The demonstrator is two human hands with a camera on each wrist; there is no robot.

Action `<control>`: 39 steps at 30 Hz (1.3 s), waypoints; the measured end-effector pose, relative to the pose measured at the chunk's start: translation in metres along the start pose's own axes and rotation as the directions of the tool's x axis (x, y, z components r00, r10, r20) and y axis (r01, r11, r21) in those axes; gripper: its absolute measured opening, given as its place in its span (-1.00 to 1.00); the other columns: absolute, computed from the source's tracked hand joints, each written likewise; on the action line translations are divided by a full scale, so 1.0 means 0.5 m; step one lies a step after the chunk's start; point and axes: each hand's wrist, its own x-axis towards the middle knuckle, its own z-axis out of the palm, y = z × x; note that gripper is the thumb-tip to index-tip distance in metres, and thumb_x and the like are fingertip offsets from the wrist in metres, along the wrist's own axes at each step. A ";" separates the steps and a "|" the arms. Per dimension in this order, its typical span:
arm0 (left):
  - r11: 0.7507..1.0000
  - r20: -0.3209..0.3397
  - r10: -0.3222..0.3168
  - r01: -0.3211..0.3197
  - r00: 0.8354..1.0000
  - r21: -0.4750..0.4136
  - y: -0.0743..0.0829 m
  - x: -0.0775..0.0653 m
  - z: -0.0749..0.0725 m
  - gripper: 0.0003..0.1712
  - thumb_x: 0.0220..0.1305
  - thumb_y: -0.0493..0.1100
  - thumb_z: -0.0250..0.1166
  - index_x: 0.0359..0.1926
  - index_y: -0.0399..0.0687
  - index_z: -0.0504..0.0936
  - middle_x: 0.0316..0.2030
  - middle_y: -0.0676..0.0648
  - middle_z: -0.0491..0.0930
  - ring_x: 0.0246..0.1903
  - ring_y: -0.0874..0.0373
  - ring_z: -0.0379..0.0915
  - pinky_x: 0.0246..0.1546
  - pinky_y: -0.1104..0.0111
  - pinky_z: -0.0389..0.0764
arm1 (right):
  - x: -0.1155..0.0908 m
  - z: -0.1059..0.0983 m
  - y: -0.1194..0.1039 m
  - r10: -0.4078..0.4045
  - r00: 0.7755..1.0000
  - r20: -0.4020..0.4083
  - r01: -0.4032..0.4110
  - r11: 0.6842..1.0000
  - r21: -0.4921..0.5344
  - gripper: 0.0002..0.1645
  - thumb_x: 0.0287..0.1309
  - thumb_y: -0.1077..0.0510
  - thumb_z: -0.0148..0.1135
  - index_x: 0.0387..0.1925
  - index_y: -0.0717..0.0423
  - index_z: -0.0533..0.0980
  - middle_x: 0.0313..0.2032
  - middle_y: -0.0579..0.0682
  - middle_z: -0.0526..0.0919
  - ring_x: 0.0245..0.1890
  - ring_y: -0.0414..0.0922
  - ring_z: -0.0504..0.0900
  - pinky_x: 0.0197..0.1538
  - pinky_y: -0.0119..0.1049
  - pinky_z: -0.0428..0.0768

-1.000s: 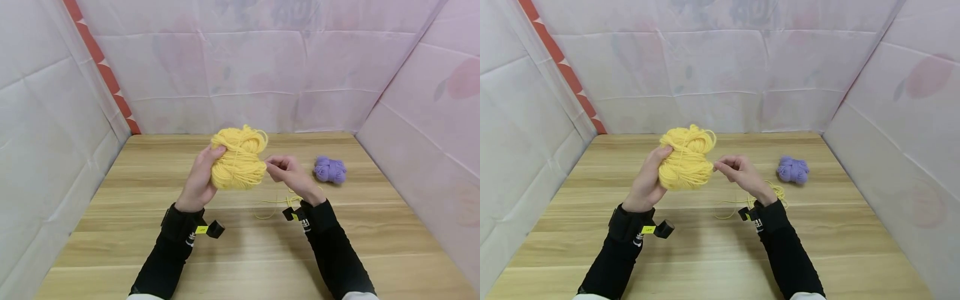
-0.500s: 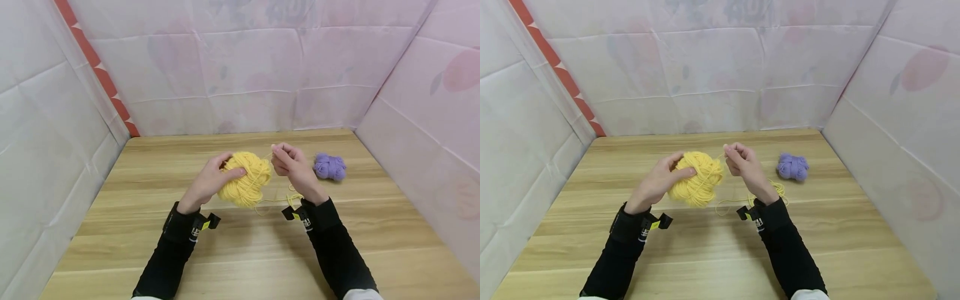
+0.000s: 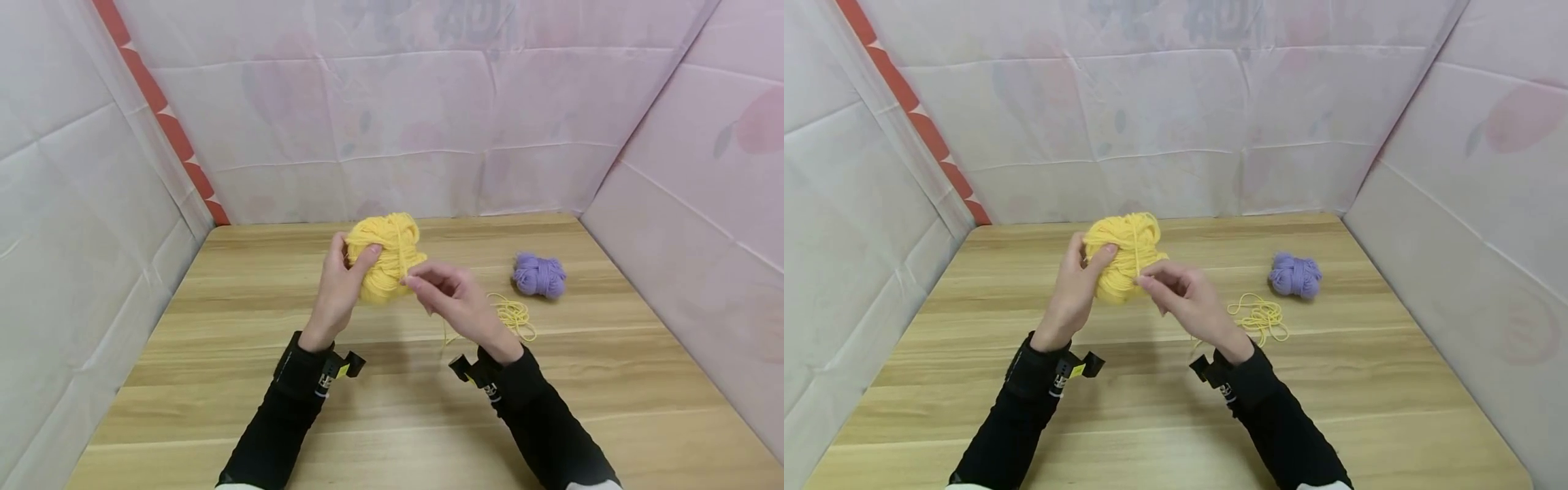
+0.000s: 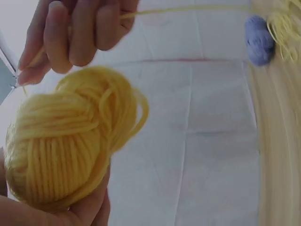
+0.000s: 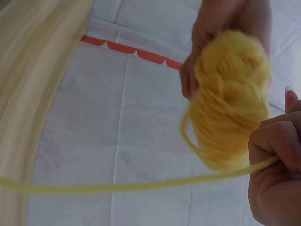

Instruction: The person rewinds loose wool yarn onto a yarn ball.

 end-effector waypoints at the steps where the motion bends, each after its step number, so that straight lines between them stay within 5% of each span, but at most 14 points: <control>1: 0.998 -0.009 0.010 -0.010 1.000 -0.060 0.000 0.000 0.000 -0.68 0.39 -0.15 0.15 0.02 -0.15 0.25 -0.09 -0.12 0.46 -0.24 0.17 0.55 -0.30 0.39 0.68 | 0.000 0.005 0.001 -0.002 1.000 0.019 0.002 1.000 -0.006 -0.84 0.34 0.32 0.06 -0.16 0.31 0.55 -0.65 -0.06 0.36 -0.69 -0.21 0.29 -0.69 -0.36 0.26; 6: 0.929 -0.008 0.002 -0.005 1.000 -0.369 0.008 -0.001 -0.003 -0.60 0.43 -0.13 0.10 0.19 -0.08 0.24 0.09 -0.08 0.39 0.05 0.11 0.46 -0.01 0.40 0.62 | -0.001 0.022 0.004 0.037 0.997 0.065 -0.035 0.999 -0.020 -0.85 0.30 0.32 0.11 -0.22 0.18 0.61 -0.70 0.00 0.37 -0.72 -0.21 0.33 -0.69 -0.39 0.32; 11: 0.835 0.134 -0.036 0.104 0.990 -0.540 0.022 -0.005 -0.010 -0.53 0.47 -0.09 0.03 0.31 -0.05 0.23 0.15 -0.06 0.37 0.14 0.13 0.39 0.11 0.40 0.54 | 0.000 0.018 0.016 0.107 0.991 0.085 -0.104 0.994 -0.035 -0.85 0.30 0.28 0.14 -0.25 0.26 0.62 -0.68 -0.13 0.38 -0.73 -0.24 0.26 -0.70 -0.38 0.26; 14: 0.782 0.287 -0.034 0.205 0.957 -0.589 0.027 -0.004 -0.013 -0.55 0.48 -0.10 0.00 0.31 -0.08 0.23 0.10 -0.05 0.39 0.04 0.16 0.45 0.04 0.40 0.58 | 0.001 0.003 0.026 0.172 0.979 0.111 -0.173 0.985 0.001 -0.84 0.29 0.30 0.12 -0.26 0.33 0.59 -0.65 -0.21 0.40 -0.73 -0.29 0.19 -0.69 -0.34 0.20; 17: 0.758 0.412 -0.032 0.291 0.910 -0.584 0.027 -0.003 -0.016 -0.57 0.47 -0.10 0.03 0.27 -0.07 0.26 0.04 -0.03 0.44 -0.05 0.18 0.51 -0.04 0.41 0.62 | -0.001 -0.021 0.035 0.226 0.964 0.140 -0.237 0.969 0.070 -0.86 0.26 0.35 0.06 -0.31 0.27 0.57 -0.64 -0.24 0.43 -0.71 -0.32 0.19 -0.64 -0.36 0.19; 21: 0.798 0.510 -0.048 0.340 0.859 -0.498 0.024 -0.003 -0.023 -0.54 0.41 -0.04 0.13 0.22 -0.11 0.30 -0.06 -0.03 0.52 -0.16 0.19 0.58 -0.14 0.42 0.67 | -0.004 -0.056 0.043 0.300 0.935 0.192 -0.337 0.919 0.207 -0.77 0.30 0.30 0.03 -0.32 0.02 0.59 -0.59 -0.26 0.43 -0.63 -0.35 0.27 -0.52 -0.49 0.30; 26: 0.914 0.583 -0.104 0.308 0.806 -0.263 0.022 -0.007 -0.025 -0.53 0.36 -0.12 0.16 0.20 -0.24 0.33 -0.15 -0.07 0.58 -0.26 0.17 0.63 -0.23 0.38 0.70 | -0.001 -0.087 0.044 0.352 0.912 0.211 -0.407 0.847 0.343 -0.82 0.38 0.19 0.04 -0.28 0.00 0.58 -0.53 -0.22 0.43 -0.58 -0.33 0.33 -0.43 -0.53 0.41; 29: 0.969 0.563 -0.159 0.238 0.811 -0.069 0.022 -0.010 -0.019 -0.56 0.31 -0.19 0.19 0.17 -0.23 0.39 -0.18 -0.09 0.60 -0.26 0.15 0.64 -0.24 0.34 0.70 | 0.003 -0.094 0.041 0.377 0.911 0.167 -0.412 0.838 0.359 -0.80 0.40 0.10 0.04 -0.31 0.04 0.54 -0.50 -0.19 0.49 -0.54 -0.32 0.44 -0.45 -0.53 0.46; 31: 0.982 0.534 -0.182 0.183 0.826 0.050 0.021 -0.011 -0.014 -0.58 0.28 -0.21 0.22 0.14 -0.19 0.43 -0.17 -0.10 0.59 -0.24 0.14 0.62 -0.23 0.32 0.69 | 0.005 -0.096 0.037 0.387 0.914 0.123 -0.404 0.837 0.370 -0.76 0.40 0.05 0.04 -0.36 0.06 0.50 -0.52 -0.19 0.45 -0.55 -0.33 0.43 -0.51 -0.52 0.39; 35: 0.971 0.450 -0.187 0.094 0.873 0.222 0.016 -0.012 -0.008 -0.56 0.21 -0.20 0.31 0.11 -0.11 0.45 -0.13 -0.14 0.55 -0.19 0.11 0.56 -0.21 0.30 0.67 | 0.004 -0.095 0.029 0.346 0.937 0.047 -0.336 0.859 0.387 -0.78 0.42 0.07 0.01 -0.31 0.09 0.48 -0.63 -0.14 0.17 -0.65 -0.23 0.12 -0.51 -0.31 0.02; 39: 0.944 0.340 -0.169 0.052 0.925 0.327 0.008 -0.011 -0.005 -0.51 0.17 -0.14 0.36 0.09 -0.06 0.41 -0.08 -0.14 0.54 -0.15 0.09 0.52 -0.22 0.32 0.65 | -0.001 -0.089 0.019 0.268 0.963 0.000 -0.251 0.903 0.348 -0.79 0.42 0.13 0.00 -0.14 0.12 0.54 -0.66 -0.11 0.22 -0.68 -0.17 0.08 -0.51 -0.25 0.00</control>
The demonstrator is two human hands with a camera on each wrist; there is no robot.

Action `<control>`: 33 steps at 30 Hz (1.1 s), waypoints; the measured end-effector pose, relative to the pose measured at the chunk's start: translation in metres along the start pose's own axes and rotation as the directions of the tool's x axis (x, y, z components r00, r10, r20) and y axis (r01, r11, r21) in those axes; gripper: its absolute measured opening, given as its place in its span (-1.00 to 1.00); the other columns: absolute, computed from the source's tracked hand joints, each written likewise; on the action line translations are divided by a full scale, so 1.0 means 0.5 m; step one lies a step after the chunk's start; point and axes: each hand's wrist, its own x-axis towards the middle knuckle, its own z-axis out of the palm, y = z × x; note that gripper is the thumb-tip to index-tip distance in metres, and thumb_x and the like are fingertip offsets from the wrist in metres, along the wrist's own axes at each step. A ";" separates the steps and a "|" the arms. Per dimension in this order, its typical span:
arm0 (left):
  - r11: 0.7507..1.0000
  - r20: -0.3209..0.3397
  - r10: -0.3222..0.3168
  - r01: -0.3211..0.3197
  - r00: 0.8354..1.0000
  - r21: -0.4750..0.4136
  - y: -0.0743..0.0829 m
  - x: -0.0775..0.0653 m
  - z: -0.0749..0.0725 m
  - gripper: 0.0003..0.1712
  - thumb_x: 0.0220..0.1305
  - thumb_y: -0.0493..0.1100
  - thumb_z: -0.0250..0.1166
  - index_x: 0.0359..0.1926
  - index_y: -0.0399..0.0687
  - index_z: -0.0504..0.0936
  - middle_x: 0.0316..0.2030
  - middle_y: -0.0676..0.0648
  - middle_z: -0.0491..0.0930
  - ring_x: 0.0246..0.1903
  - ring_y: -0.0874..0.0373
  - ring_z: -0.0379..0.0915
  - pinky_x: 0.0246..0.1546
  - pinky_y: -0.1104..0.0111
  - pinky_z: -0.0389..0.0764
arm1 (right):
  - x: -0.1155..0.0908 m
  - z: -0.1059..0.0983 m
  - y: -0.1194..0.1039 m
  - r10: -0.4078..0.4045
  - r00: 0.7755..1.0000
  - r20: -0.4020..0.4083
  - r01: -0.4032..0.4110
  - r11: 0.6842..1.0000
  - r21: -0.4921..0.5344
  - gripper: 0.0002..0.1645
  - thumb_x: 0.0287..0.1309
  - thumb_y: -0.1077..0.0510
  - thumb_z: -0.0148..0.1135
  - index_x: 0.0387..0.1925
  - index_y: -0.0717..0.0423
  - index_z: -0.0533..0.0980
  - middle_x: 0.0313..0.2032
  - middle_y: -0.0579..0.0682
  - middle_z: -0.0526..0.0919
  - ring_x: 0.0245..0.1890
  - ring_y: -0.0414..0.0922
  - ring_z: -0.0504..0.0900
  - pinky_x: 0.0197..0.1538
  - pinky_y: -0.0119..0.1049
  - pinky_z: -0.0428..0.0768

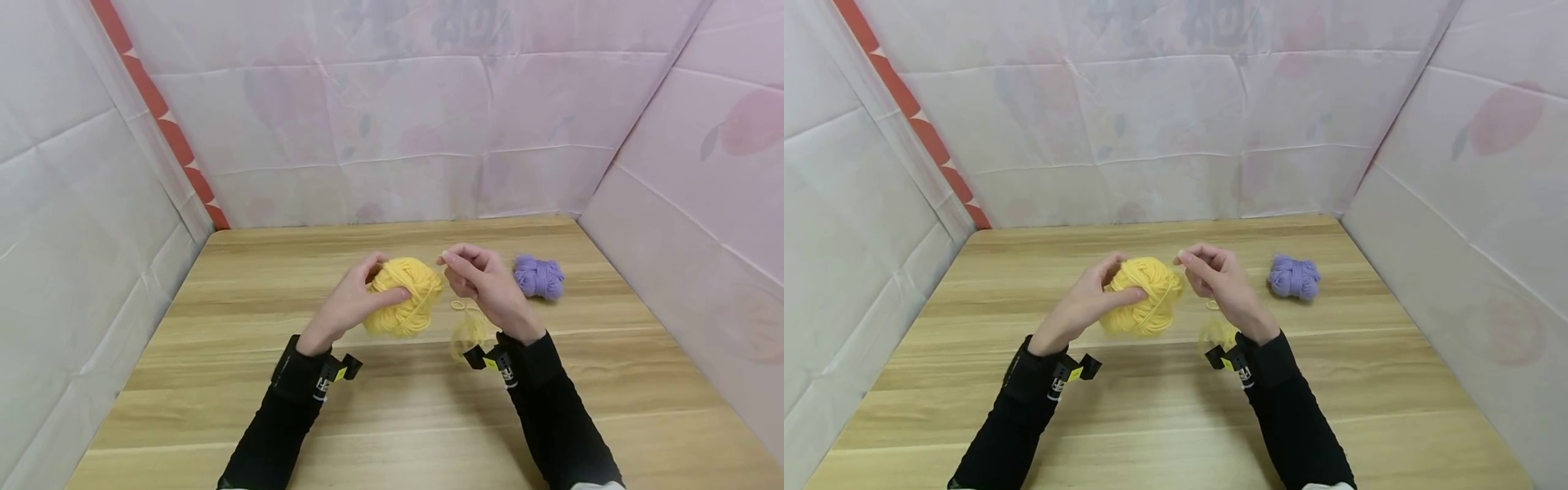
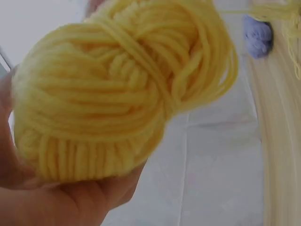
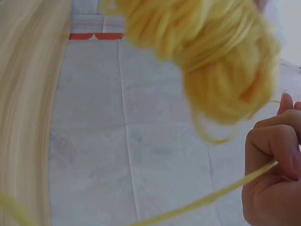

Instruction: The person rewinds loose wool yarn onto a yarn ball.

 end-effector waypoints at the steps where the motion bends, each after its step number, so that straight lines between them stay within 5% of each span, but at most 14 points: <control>1: 1.000 -0.034 -0.001 0.002 0.999 0.009 -0.002 0.001 0.001 -0.52 0.17 -0.13 0.37 0.07 -0.07 0.40 -0.08 -0.14 0.54 -0.15 0.09 0.52 -0.22 0.32 0.65 | -0.001 0.004 -0.001 -0.020 1.000 -0.006 0.020 1.000 -0.021 -0.78 0.42 0.14 0.01 -0.11 0.12 0.55 -0.66 -0.11 0.26 -0.68 -0.17 0.09 -0.53 -0.25 0.01; 5: 1.000 -0.179 0.015 -0.018 0.984 -0.013 -0.008 0.007 0.001 -0.50 0.16 -0.13 0.38 0.05 -0.10 0.38 -0.09 -0.16 0.54 -0.15 0.07 0.50 -0.23 0.32 0.64 | -0.007 0.025 -0.007 -0.061 0.998 -0.026 0.057 0.987 -0.149 -0.79 0.37 0.17 0.07 -0.09 0.13 0.59 -0.63 -0.14 0.38 -0.68 -0.21 0.17 -0.58 -0.27 0.10; 11: 0.974 -0.316 0.034 -0.102 0.948 -0.202 -0.010 0.012 0.001 -0.53 0.22 -0.20 0.32 0.06 -0.17 0.31 -0.06 -0.15 0.50 -0.14 0.11 0.51 -0.19 0.32 0.66 | -0.012 0.054 -0.007 -0.028 0.999 0.016 0.032 0.953 -0.302 -0.76 0.34 0.14 0.13 -0.11 0.20 0.60 -0.61 -0.14 0.44 -0.69 -0.23 0.28 -0.62 -0.29 0.30; 22: 0.795 -0.379 0.068 -0.280 0.923 -0.539 -0.004 0.014 -0.002 -0.76 0.35 -0.26 0.16 -0.03 -0.07 0.31 -0.02 -0.06 0.47 -0.08 0.15 0.52 -0.14 0.42 0.64 | -0.001 0.068 0.021 -0.056 0.977 0.203 0.129 0.920 -0.369 -0.83 0.30 0.24 0.16 -0.19 0.14 0.65 -0.60 0.03 0.55 -0.72 -0.15 0.37 -0.66 -0.33 0.40; 28: 0.701 -0.280 0.118 -0.280 0.953 -0.656 -0.001 0.012 -0.006 -0.65 0.41 -0.25 0.07 0.17 -0.10 0.32 0.03 -0.07 0.41 -0.01 0.14 0.46 -0.04 0.40 0.61 | 0.008 0.060 0.036 0.034 0.982 0.188 0.042 0.922 -0.385 -0.82 0.28 0.18 0.19 -0.25 0.18 0.66 -0.58 -0.12 0.58 -0.70 -0.27 0.34 -0.66 -0.35 0.35; 33: 0.673 -0.085 0.190 -0.192 0.978 -0.715 -0.002 0.008 -0.009 -0.60 0.43 -0.19 0.02 0.23 -0.15 0.30 -0.03 -0.07 0.44 -0.11 0.18 0.49 -0.09 0.41 0.62 | 0.010 0.034 0.040 0.075 0.972 0.224 -0.005 0.955 -0.297 -0.83 0.25 0.28 0.19 -0.23 0.32 0.62 -0.38 -0.20 0.71 -0.51 -0.30 0.57 -0.42 -0.39 0.60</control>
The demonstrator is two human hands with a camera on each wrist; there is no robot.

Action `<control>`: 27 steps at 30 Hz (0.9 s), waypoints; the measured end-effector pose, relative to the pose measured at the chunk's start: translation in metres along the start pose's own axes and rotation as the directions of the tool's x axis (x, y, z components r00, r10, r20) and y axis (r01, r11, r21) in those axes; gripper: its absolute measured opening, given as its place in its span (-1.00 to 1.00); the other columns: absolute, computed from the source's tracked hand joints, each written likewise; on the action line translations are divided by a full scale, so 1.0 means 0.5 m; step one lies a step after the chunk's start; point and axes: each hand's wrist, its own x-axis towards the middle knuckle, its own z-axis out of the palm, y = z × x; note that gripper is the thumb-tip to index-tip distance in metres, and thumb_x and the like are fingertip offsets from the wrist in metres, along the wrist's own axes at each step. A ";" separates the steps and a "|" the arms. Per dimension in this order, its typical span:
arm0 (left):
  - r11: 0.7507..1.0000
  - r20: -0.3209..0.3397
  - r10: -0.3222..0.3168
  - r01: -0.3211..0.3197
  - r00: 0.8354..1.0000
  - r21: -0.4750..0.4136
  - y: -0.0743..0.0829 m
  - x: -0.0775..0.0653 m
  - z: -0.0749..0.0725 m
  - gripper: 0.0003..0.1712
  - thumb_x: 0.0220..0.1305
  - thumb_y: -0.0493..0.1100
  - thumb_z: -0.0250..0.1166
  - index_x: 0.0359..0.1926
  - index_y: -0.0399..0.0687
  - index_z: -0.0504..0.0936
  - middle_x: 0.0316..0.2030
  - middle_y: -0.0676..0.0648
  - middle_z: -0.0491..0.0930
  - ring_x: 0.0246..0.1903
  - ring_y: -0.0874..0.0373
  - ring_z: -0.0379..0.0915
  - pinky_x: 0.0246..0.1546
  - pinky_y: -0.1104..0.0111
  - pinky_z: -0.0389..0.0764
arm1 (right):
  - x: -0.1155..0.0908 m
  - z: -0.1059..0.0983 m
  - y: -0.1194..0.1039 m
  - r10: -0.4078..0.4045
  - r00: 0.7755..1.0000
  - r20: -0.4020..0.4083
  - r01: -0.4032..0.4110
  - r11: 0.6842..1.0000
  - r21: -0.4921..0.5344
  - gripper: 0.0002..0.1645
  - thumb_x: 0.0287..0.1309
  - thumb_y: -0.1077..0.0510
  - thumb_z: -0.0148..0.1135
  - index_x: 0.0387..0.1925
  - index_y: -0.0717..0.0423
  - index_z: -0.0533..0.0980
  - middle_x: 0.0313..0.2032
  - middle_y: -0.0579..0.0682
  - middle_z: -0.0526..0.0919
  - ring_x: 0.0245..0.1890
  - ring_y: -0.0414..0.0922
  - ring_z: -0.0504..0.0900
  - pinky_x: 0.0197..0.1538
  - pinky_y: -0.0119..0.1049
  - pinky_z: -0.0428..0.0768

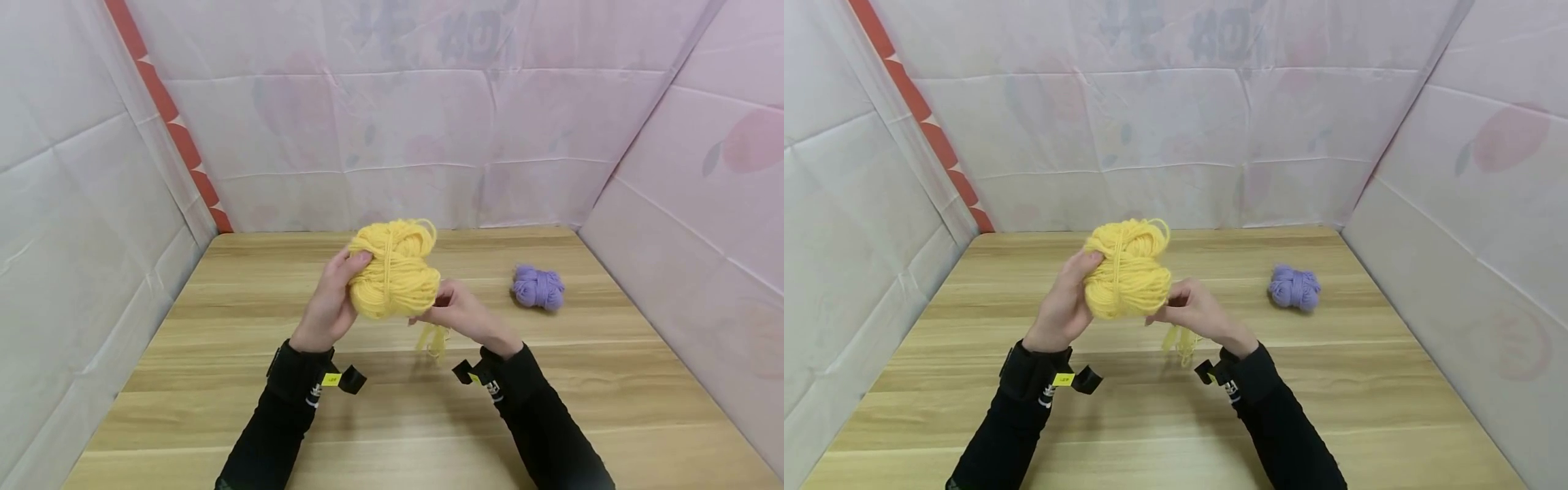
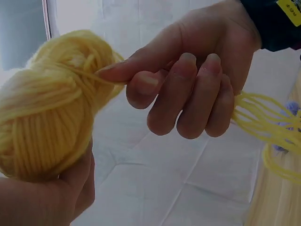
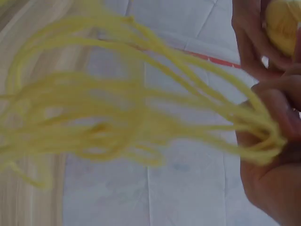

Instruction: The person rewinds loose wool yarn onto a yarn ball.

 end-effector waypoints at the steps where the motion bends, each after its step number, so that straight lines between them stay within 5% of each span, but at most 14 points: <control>1: 1.000 0.037 -0.026 0.026 0.999 0.000 0.000 -0.001 -0.001 -0.60 0.43 -0.17 0.02 0.23 -0.17 0.30 -0.06 -0.07 0.46 -0.13 0.18 0.51 -0.12 0.42 0.64 | -0.003 -0.006 0.001 0.009 1.000 0.009 -0.009 1.000 0.015 -0.84 0.24 0.28 0.18 -0.22 0.29 0.63 -0.34 -0.19 0.72 -0.45 -0.28 0.62 -0.33 -0.38 0.64; 5: 0.990 0.132 -0.137 0.131 0.982 0.051 0.002 -0.005 -0.003 -0.54 0.43 -0.11 0.02 0.24 -0.23 0.29 -0.13 -0.06 0.53 -0.24 0.20 0.59 -0.21 0.43 0.68 | -0.014 -0.029 0.002 0.088 0.996 -0.003 -0.087 0.994 0.072 -0.79 0.25 0.29 0.14 -0.14 0.06 0.62 -0.25 -0.14 0.72 -0.29 -0.22 0.69 -0.17 -0.30 0.69; 9: 0.966 0.138 -0.219 0.194 0.966 0.171 0.002 -0.006 -0.002 -0.51 0.40 -0.13 0.04 0.27 -0.26 0.29 -0.17 -0.07 0.56 -0.31 0.20 0.62 -0.28 0.43 0.69 | -0.018 -0.040 0.002 0.146 0.988 -0.057 -0.141 0.987 0.082 -0.76 0.21 0.30 0.13 -0.11 0.05 0.58 -0.24 -0.12 0.71 -0.23 -0.21 0.68 -0.06 -0.26 0.67; 18: 0.897 0.158 -0.271 0.189 0.950 0.399 0.003 -0.006 0.002 -0.59 0.35 -0.19 0.12 0.16 -0.26 0.40 -0.22 -0.09 0.61 -0.34 0.17 0.66 -0.30 0.37 0.70 | -0.008 -0.040 -0.003 0.142 0.989 -0.039 -0.133 0.977 0.167 -0.83 0.35 0.15 0.06 -0.30 0.12 0.54 -0.39 -0.09 0.60 -0.41 -0.23 0.58 -0.34 -0.37 0.64; 23: 0.813 0.102 -0.286 0.185 0.953 0.552 0.003 -0.004 0.003 -0.65 0.28 -0.16 0.23 0.07 -0.15 0.51 -0.26 -0.10 0.61 -0.36 0.14 0.63 -0.33 0.34 0.69 | -0.007 -0.042 -0.001 0.133 0.987 -0.085 -0.108 0.962 0.252 -0.74 0.44 0.05 -0.02 -0.35 0.08 0.47 -0.53 -0.18 0.41 -0.59 -0.32 0.38 -0.52 -0.49 0.38; 27: 0.690 -0.009 -0.221 0.163 0.975 0.705 -0.002 0.000 0.002 -0.63 0.22 -0.11 0.31 0.04 -0.06 0.53 -0.24 -0.11 0.59 -0.35 0.15 0.59 -0.32 0.33 0.67 | -0.012 -0.044 -0.007 0.069 0.990 -0.126 -0.030 0.956 0.291 -0.76 0.44 0.08 -0.04 -0.31 0.10 0.45 -0.63 -0.16 0.20 -0.66 -0.24 0.14 -0.53 -0.33 0.06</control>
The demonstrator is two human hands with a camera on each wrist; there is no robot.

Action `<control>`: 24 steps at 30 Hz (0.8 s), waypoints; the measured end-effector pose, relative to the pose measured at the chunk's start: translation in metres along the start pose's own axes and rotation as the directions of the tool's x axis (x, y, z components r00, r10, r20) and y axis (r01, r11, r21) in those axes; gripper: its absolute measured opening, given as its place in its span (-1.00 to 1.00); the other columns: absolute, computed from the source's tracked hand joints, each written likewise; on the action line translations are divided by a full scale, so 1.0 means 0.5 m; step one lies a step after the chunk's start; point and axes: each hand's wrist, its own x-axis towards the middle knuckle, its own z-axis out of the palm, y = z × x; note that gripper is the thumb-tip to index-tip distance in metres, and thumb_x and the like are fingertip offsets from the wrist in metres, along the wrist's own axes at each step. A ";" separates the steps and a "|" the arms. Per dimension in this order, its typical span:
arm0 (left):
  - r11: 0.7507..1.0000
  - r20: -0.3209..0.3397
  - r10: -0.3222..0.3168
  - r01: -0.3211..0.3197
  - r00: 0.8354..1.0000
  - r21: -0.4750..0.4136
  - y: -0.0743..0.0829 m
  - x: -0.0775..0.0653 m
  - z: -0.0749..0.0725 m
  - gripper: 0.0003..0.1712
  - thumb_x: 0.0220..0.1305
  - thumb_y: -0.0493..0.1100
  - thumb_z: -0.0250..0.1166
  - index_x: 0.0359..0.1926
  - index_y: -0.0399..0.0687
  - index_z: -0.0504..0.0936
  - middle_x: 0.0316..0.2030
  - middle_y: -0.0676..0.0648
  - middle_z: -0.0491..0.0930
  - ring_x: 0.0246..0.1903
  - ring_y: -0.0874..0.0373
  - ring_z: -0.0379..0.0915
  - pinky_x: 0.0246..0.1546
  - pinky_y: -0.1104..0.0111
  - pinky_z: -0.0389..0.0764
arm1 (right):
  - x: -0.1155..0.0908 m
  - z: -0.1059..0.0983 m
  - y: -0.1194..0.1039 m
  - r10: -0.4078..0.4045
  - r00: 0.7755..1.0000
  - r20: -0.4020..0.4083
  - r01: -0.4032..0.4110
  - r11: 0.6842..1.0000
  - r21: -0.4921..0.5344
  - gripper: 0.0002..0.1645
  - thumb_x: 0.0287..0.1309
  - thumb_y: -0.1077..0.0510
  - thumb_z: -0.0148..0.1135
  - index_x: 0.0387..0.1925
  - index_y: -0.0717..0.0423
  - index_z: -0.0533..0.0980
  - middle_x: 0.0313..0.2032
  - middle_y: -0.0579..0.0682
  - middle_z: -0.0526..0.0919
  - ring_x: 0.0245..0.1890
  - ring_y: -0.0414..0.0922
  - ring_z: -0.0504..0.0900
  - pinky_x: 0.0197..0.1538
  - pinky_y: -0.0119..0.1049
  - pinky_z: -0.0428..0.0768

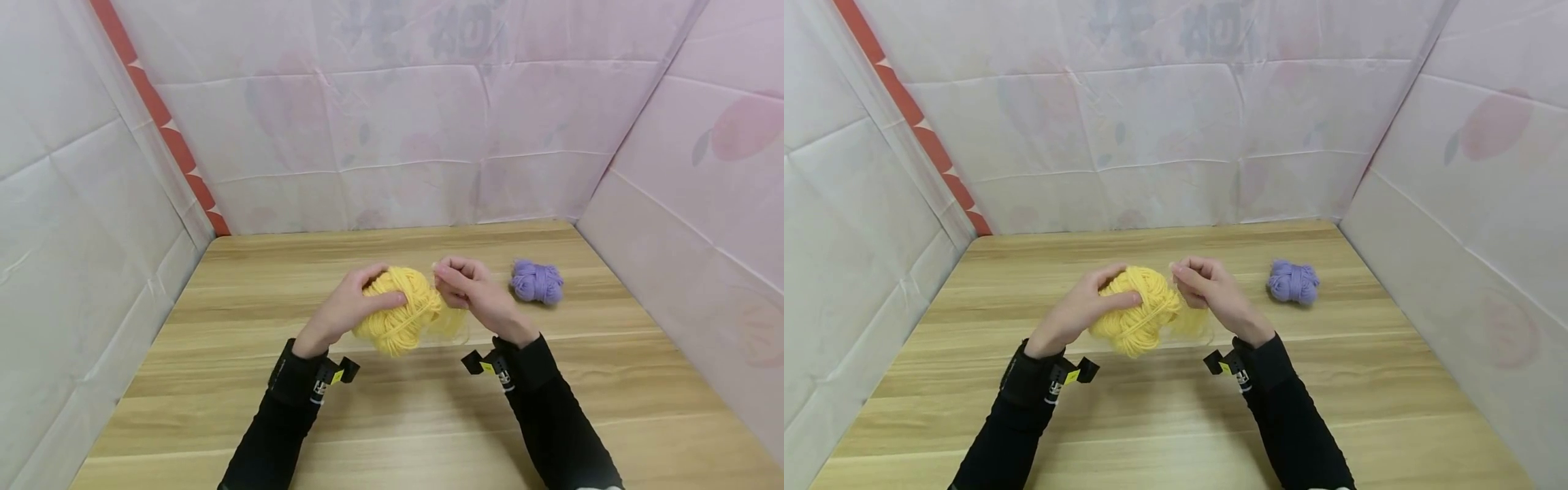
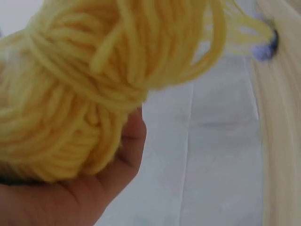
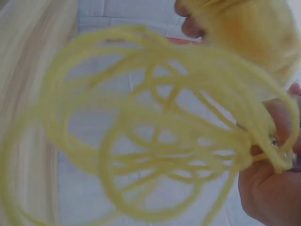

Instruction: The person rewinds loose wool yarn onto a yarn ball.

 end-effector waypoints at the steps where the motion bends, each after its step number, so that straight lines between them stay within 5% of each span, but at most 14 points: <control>1: 0.999 -0.051 0.000 0.003 0.999 0.051 -0.001 0.002 0.001 -0.62 0.20 -0.10 0.32 0.03 -0.05 0.53 -0.24 -0.11 0.59 -0.35 0.15 0.58 -0.33 0.33 0.66 | -0.002 0.001 -0.002 -0.018 1.000 -0.001 0.018 1.000 0.003 -0.77 0.45 0.09 -0.05 -0.28 0.11 0.45 -0.64 -0.14 0.19 -0.66 -0.22 0.13 -0.52 -0.30 0.05; 4: 0.990 -0.211 -0.002 0.032 0.977 0.139 -0.005 0.006 0.004 -0.57 0.17 -0.05 0.35 0.05 -0.03 0.51 -0.22 -0.12 0.59 -0.32 0.13 0.55 -0.35 0.33 0.64 | -0.008 0.011 -0.009 -0.058 0.998 -0.008 0.058 0.998 -0.035 -0.76 0.44 0.12 -0.04 -0.13 0.20 0.49 -0.64 -0.13 0.31 -0.67 -0.19 0.18 -0.57 -0.30 0.12; 7: 0.995 -0.347 0.017 0.018 0.938 0.098 -0.007 0.008 0.006 -0.55 0.21 -0.05 0.33 0.07 -0.06 0.46 -0.18 -0.12 0.56 -0.28 0.11 0.52 -0.35 0.34 0.64 | -0.010 0.027 -0.013 -0.062 0.998 0.010 0.063 0.986 -0.152 -0.72 0.41 0.13 0.02 -0.05 0.25 0.51 -0.60 -0.13 0.44 -0.67 -0.24 0.30 -0.63 -0.35 0.30; 10: 0.994 -0.447 0.067 -0.096 0.892 -0.044 -0.008 0.007 0.002 -0.58 0.27 -0.12 0.29 0.08 -0.13 0.41 -0.15 -0.11 0.53 -0.26 0.13 0.51 -0.32 0.36 0.65 | -0.006 0.041 -0.011 -0.052 0.994 0.095 0.077 0.958 -0.276 -0.71 0.40 0.14 0.04 -0.06 0.27 0.54 -0.58 -0.07 0.49 -0.70 -0.23 0.37 -0.66 -0.34 0.42; 12: 0.962 -0.499 0.111 -0.218 0.860 -0.162 -0.005 0.005 -0.006 -0.64 0.31 -0.19 0.24 0.06 -0.16 0.38 -0.13 -0.10 0.52 -0.24 0.14 0.53 -0.28 0.37 0.66 | 0.001 0.042 -0.005 -0.039 0.983 0.177 0.098 0.936 -0.337 -0.74 0.41 0.16 0.02 -0.09 0.22 0.56 -0.58 0.00 0.50 -0.71 -0.16 0.40 -0.68 -0.30 0.44; 16: 0.805 -0.594 0.150 -0.446 0.791 -0.391 0.008 -0.004 -0.032 -0.70 0.37 -0.23 0.16 0.08 -0.14 0.37 -0.07 -0.09 0.51 -0.21 0.15 0.56 -0.23 0.36 0.69 | 0.019 0.012 0.021 0.009 0.940 0.340 0.145 0.894 -0.423 -0.74 0.43 0.23 -0.05 -0.13 0.18 0.59 -0.61 0.15 0.47 -0.72 -0.04 0.40 -0.71 -0.31 0.41; 18: 0.713 -0.656 0.150 -0.540 0.740 -0.447 0.015 -0.010 -0.051 -0.68 0.38 -0.21 0.14 0.12 -0.13 0.39 -0.07 -0.10 0.51 -0.22 0.13 0.57 -0.25 0.35 0.69 | 0.026 -0.019 0.037 0.080 0.929 0.362 0.115 0.867 -0.485 -0.72 0.45 0.22 -0.08 -0.11 0.15 0.58 -0.63 0.13 0.44 -0.71 -0.10 0.37 -0.69 -0.33 0.40; 21: 0.585 -0.759 0.143 -0.673 0.636 -0.454 0.023 -0.020 -0.085 -0.63 0.38 -0.19 0.14 0.17 -0.16 0.40 -0.05 -0.17 0.53 -0.20 0.07 0.58 -0.25 0.29 0.70 | 0.025 -0.079 0.060 0.198 0.934 0.297 0.013 0.812 -0.584 -0.70 0.47 0.16 -0.11 -0.08 0.12 0.57 -0.68 0.00 0.33 -0.71 -0.24 0.29 -0.64 -0.36 0.40; 24: 0.478 -0.849 0.113 -0.777 0.516 -0.409 0.027 -0.035 -0.121 -0.62 0.38 -0.22 0.14 0.17 -0.20 0.43 0.01 -0.23 0.51 -0.10 -0.02 0.55 -0.14 0.22 0.68 | 0.006 -0.141 0.075 0.316 0.942 0.117 -0.162 0.729 -0.665 -0.69 0.46 0.04 -0.08 -0.05 0.09 0.54 -0.64 -0.12 0.21 -0.69 -0.28 0.17 -0.58 -0.39 0.32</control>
